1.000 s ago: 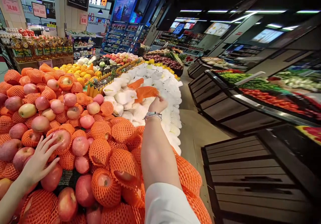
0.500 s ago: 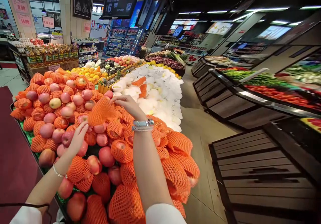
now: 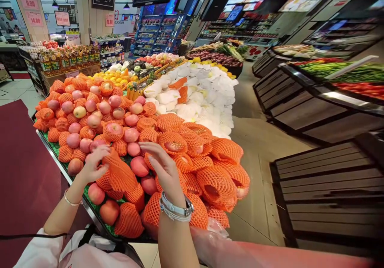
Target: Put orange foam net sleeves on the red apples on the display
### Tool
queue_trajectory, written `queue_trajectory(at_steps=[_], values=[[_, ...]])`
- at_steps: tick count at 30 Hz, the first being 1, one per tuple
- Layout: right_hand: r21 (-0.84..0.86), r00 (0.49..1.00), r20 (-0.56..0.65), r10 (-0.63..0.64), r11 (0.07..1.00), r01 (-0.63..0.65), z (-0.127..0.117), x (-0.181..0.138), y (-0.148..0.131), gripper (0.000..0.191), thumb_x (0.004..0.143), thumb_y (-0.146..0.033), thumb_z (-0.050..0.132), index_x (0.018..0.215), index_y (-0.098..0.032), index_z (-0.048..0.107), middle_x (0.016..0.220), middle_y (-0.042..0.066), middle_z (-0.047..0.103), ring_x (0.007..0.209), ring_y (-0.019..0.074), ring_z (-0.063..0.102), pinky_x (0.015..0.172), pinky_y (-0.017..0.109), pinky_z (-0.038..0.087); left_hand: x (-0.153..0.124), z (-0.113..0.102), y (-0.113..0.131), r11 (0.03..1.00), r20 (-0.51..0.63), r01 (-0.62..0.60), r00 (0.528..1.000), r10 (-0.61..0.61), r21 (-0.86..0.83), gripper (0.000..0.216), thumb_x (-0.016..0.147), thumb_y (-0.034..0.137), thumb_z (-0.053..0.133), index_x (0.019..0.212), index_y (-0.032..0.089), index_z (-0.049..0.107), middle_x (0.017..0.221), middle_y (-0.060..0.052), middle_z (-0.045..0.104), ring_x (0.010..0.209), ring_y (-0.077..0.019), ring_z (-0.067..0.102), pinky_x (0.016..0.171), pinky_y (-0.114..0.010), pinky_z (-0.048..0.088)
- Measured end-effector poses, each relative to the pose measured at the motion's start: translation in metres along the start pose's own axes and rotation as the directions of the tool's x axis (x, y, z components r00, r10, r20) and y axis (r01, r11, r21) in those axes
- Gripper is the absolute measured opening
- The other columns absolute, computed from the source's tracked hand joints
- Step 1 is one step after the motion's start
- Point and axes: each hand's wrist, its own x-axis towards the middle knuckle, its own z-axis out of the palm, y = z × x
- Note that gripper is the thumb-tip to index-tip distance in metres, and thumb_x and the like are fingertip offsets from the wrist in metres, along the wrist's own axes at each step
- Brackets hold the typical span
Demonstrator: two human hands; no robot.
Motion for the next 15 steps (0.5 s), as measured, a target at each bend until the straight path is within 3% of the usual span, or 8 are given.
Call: queue_trajectory(at_steps=[2, 4, 5, 8, 11, 13, 15], values=[[0.155, 0.98, 0.186, 0.07, 0.983, -0.099, 0.009, -0.004, 0.008, 0.033, 0.098, -0.042, 0.063, 0.13, -0.038, 0.067, 0.14, 0.002, 0.065, 0.133, 0.0256, 0.057, 0.118, 0.048, 0.041, -0.002, 0.0, 0.009, 0.997, 0.199, 0.025, 0.98, -0.009, -0.075, 0.014, 0.074, 0.032, 0.064, 0.081, 0.021, 0.069, 0.097, -0.01, 0.074, 0.109, -0.0323, 0.067, 0.108, -0.049, 0.049], [0.239, 0.924, 0.367, 0.103, 0.95, -0.201, 0.02, -0.01, 0.02, 0.041, 0.093, -0.046, 0.069, 0.133, -0.036, 0.066, 0.143, 0.004, 0.064, 0.136, 0.0266, 0.056, 0.119, 0.049, 0.04, -0.002, 0.003, 0.013, 0.986, 0.263, 0.112, 0.962, -0.077, -0.12, 0.014, 0.072, 0.032, 0.063, 0.077, 0.02, 0.069, 0.089, -0.009, 0.074, 0.101, -0.0313, 0.068, 0.104, -0.048, 0.051], [0.25, 0.908, 0.4, 0.122, 0.939, -0.236, 0.026, -0.013, 0.026, 0.042, 0.09, -0.047, 0.073, 0.13, -0.034, 0.068, 0.14, 0.004, 0.066, 0.134, 0.0269, 0.057, 0.119, 0.048, 0.04, -0.003, 0.005, 0.013, 0.979, 0.268, 0.157, 0.956, -0.118, -0.131, 0.015, 0.072, 0.032, 0.063, 0.078, 0.02, 0.07, 0.088, -0.008, 0.073, 0.098, -0.0306, 0.068, 0.101, -0.047, 0.052], [0.281, 0.918, 0.324, 0.228, 0.904, -0.323, 0.042, -0.029, 0.045, 0.047, 0.077, -0.05, 0.086, 0.116, -0.03, 0.072, 0.117, 0.004, 0.072, 0.111, 0.0241, 0.067, 0.103, 0.04, 0.052, -0.013, 0.01, 0.009, 0.963, 0.221, 0.24, 0.953, -0.208, -0.125, 0.023, 0.076, 0.032, 0.06, 0.093, 0.019, 0.071, 0.095, -0.008, 0.073, 0.097, -0.0279, 0.068, 0.096, -0.044, 0.055], [0.334, 0.843, 0.445, 0.302, 0.818, -0.469, 0.053, -0.046, 0.059, 0.047, 0.067, -0.055, 0.091, 0.099, -0.026, 0.073, 0.091, 0.001, 0.071, 0.084, 0.0205, 0.066, 0.086, 0.036, 0.056, -0.031, 0.014, 0.008, 0.948, 0.215, 0.295, 0.94, -0.265, -0.123, 0.028, 0.086, 0.031, 0.056, 0.107, 0.02, 0.07, 0.102, -0.007, 0.073, 0.098, -0.0253, 0.07, 0.092, -0.041, 0.057], [0.344, 0.794, 0.532, 0.295, 0.781, -0.521, 0.056, -0.055, 0.063, 0.038, 0.066, -0.054, 0.091, 0.085, -0.024, 0.075, 0.082, 0.001, 0.07, 0.08, 0.0218, 0.065, 0.089, 0.04, 0.056, -0.043, 0.015, 0.007, 0.939, 0.223, 0.319, 0.932, -0.286, -0.127, 0.027, 0.09, 0.031, 0.056, 0.111, 0.022, 0.07, 0.105, -0.007, 0.073, 0.101, -0.0253, 0.071, 0.092, -0.041, 0.059], [0.399, 0.828, 0.476, 0.296, 0.767, -0.503, 0.058, -0.063, 0.065, 0.031, 0.069, -0.053, 0.088, 0.079, -0.027, 0.075, 0.082, 0.001, 0.071, 0.083, 0.0238, 0.065, 0.094, 0.042, 0.054, -0.052, 0.017, 0.004, 0.957, 0.21, 0.282, 0.942, -0.262, -0.069, 0.023, 0.095, 0.031, 0.056, 0.112, 0.023, 0.071, 0.111, -0.008, 0.073, 0.107, -0.0246, 0.071, 0.093, -0.04, 0.06]])
